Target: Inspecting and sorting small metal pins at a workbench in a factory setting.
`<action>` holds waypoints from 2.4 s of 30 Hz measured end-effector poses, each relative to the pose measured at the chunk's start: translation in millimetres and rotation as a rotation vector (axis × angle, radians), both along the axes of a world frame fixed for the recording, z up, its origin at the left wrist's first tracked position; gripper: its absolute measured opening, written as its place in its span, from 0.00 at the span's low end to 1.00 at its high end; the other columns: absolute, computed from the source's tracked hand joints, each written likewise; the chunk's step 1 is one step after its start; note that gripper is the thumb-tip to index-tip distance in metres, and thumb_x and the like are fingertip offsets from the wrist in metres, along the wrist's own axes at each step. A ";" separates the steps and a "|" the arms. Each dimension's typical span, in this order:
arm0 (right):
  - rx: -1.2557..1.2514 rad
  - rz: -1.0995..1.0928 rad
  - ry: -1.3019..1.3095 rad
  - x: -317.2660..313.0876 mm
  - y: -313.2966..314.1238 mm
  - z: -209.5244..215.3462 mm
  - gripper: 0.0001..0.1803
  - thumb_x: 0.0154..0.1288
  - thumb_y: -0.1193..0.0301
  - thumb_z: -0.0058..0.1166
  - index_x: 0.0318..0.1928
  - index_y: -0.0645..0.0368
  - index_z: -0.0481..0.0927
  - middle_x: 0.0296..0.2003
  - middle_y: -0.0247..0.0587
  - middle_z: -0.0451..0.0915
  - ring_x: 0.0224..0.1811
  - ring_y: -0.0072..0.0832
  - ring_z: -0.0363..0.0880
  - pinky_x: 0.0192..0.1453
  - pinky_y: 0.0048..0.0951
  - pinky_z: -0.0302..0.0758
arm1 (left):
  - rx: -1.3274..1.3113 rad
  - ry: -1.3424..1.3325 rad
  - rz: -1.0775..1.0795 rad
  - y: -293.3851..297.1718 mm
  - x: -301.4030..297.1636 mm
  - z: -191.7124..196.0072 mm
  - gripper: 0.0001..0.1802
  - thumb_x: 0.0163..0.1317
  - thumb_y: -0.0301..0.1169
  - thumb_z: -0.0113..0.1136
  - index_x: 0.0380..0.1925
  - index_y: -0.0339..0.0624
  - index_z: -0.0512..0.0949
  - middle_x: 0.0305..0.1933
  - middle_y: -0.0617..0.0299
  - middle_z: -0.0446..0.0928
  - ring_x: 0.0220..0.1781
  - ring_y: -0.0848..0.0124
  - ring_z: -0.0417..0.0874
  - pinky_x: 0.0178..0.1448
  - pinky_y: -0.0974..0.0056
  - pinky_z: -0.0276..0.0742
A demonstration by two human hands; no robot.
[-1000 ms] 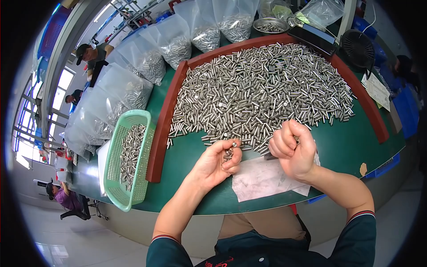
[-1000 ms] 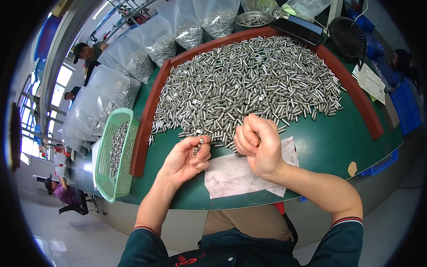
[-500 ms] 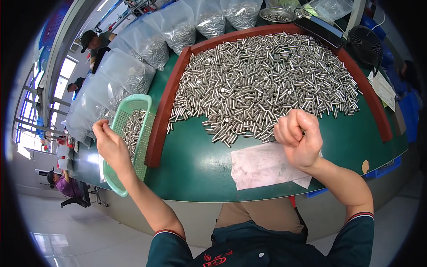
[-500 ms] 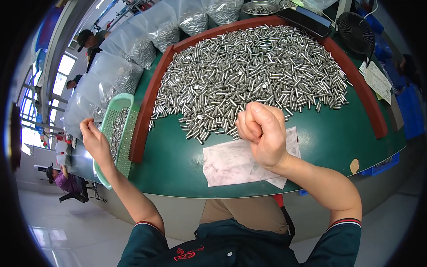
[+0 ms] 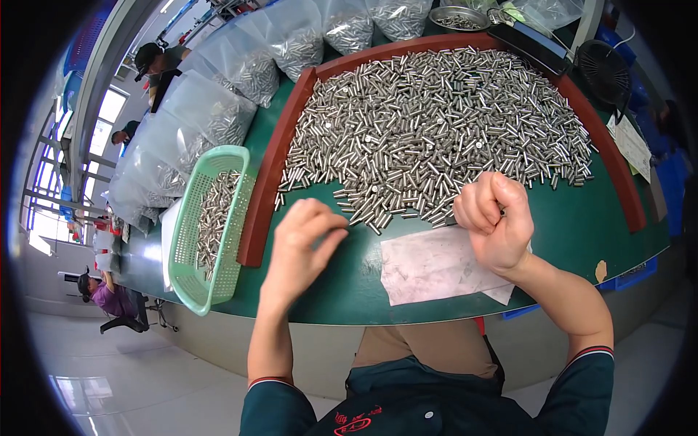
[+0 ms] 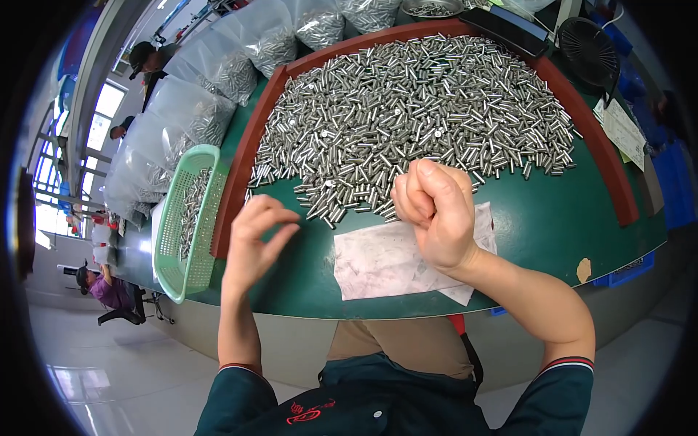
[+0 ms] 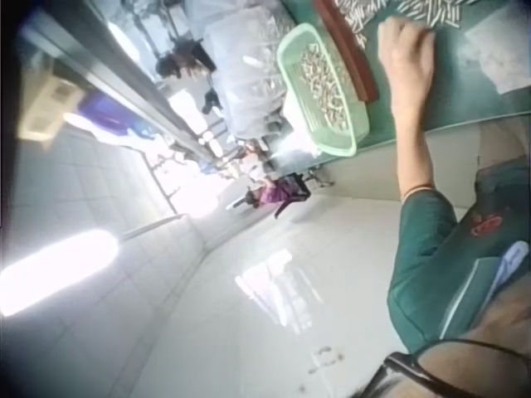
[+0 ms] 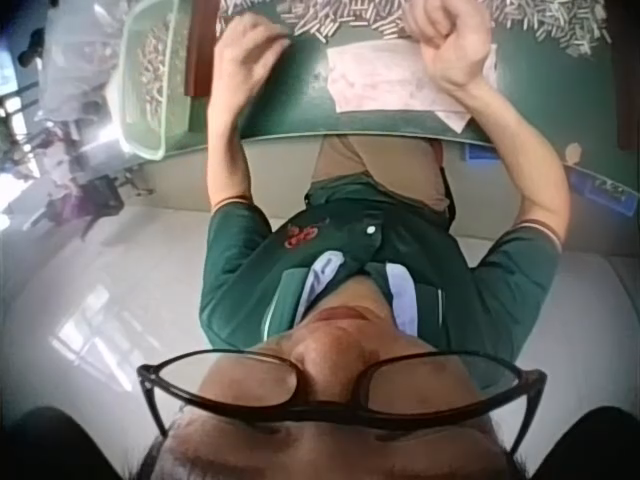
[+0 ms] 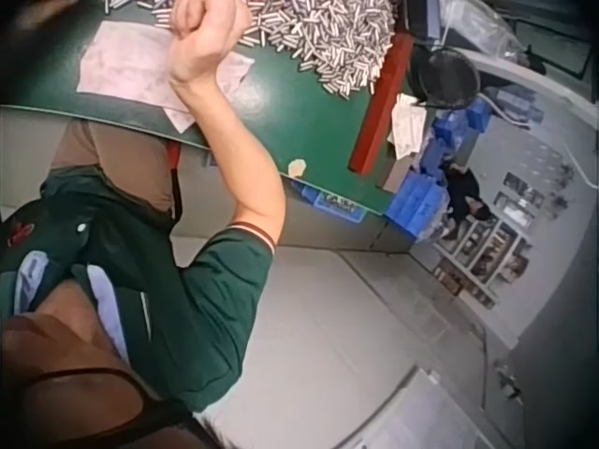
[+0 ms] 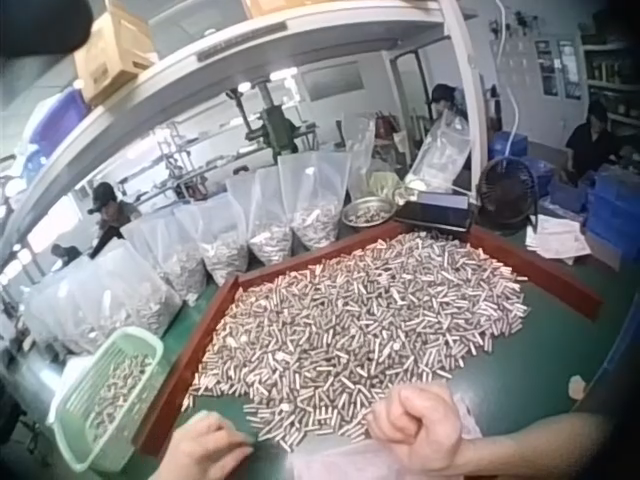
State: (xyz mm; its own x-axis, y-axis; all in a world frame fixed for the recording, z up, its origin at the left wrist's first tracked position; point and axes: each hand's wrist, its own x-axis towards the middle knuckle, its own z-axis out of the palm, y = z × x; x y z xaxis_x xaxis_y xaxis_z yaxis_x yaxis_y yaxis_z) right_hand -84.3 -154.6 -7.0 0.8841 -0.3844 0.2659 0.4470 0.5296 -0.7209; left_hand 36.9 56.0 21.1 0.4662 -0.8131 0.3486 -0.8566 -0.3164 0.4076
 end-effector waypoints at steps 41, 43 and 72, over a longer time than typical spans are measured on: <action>0.094 0.093 0.120 1.1 21.5 -6.8 0.22 0.63 0.65 0.31 0.11 0.54 0.54 0.06 0.28 0.52 0.10 0.17 0.45 0.16 0.22 0.45 | 0.097 0.234 -0.169 -56.0 -38.4 -26.5 0.05 0.42 0.23 0.58 0.18 0.38 0.71 0.20 0.61 0.69 0.25 0.63 0.71 0.31 0.62 0.62; 0.094 0.092 0.123 0.8 21.6 -6.4 0.22 0.63 0.65 0.31 0.11 0.54 0.54 0.06 0.28 0.52 0.10 0.17 0.45 0.16 0.22 0.45 | 0.097 0.232 -0.170 -56.4 -38.8 -25.9 0.05 0.42 0.23 0.58 0.18 0.38 0.71 0.20 0.61 0.69 0.25 0.63 0.71 0.31 0.62 0.62; -0.169 -0.018 0.179 5.1 39.9 -1.5 0.20 0.61 0.70 0.34 0.12 0.56 0.54 0.10 0.27 0.53 0.14 0.15 0.48 0.18 0.20 0.47 | 0.011 0.066 -0.175 -55.8 -46.2 -29.1 0.06 0.43 0.22 0.58 0.18 0.38 0.70 0.21 0.58 0.66 0.25 0.60 0.69 0.30 0.59 0.63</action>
